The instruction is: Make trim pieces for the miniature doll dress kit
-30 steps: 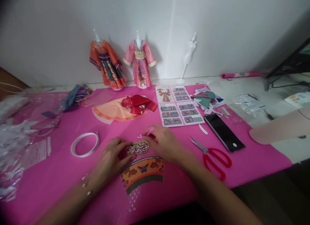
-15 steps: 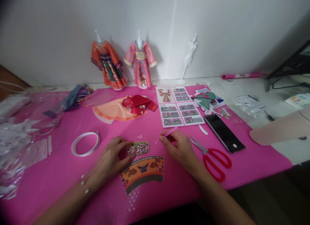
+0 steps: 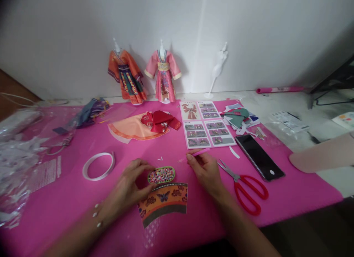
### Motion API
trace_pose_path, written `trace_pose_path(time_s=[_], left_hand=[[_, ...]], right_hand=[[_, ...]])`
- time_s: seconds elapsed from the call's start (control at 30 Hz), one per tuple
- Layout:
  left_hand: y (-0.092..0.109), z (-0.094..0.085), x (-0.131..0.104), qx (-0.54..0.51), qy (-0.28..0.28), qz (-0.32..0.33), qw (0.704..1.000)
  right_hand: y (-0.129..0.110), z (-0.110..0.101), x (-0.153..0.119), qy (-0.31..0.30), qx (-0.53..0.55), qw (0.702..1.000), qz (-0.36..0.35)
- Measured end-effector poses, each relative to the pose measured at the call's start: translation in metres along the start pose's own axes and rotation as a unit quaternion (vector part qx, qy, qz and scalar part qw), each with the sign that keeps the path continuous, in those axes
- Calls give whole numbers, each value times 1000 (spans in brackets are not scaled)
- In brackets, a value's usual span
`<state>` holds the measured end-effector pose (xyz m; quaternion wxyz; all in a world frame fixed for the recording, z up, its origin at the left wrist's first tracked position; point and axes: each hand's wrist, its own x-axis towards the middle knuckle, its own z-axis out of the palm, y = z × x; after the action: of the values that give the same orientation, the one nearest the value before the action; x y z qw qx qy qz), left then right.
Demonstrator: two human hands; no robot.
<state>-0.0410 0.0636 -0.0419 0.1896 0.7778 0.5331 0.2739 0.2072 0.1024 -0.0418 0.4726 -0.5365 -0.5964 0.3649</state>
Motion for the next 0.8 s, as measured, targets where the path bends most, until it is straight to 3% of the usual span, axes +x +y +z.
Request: trace_pose_path(time_s=[0.23,0.8], left_hand=[[-3,-6,1,54,32,-6,998],[3,-7,2,36,21,-4,999]], right_hand=[[-1,-1,-1,-16,18,1000,3],[-2,-2,-3,-21,2,1000,-23]])
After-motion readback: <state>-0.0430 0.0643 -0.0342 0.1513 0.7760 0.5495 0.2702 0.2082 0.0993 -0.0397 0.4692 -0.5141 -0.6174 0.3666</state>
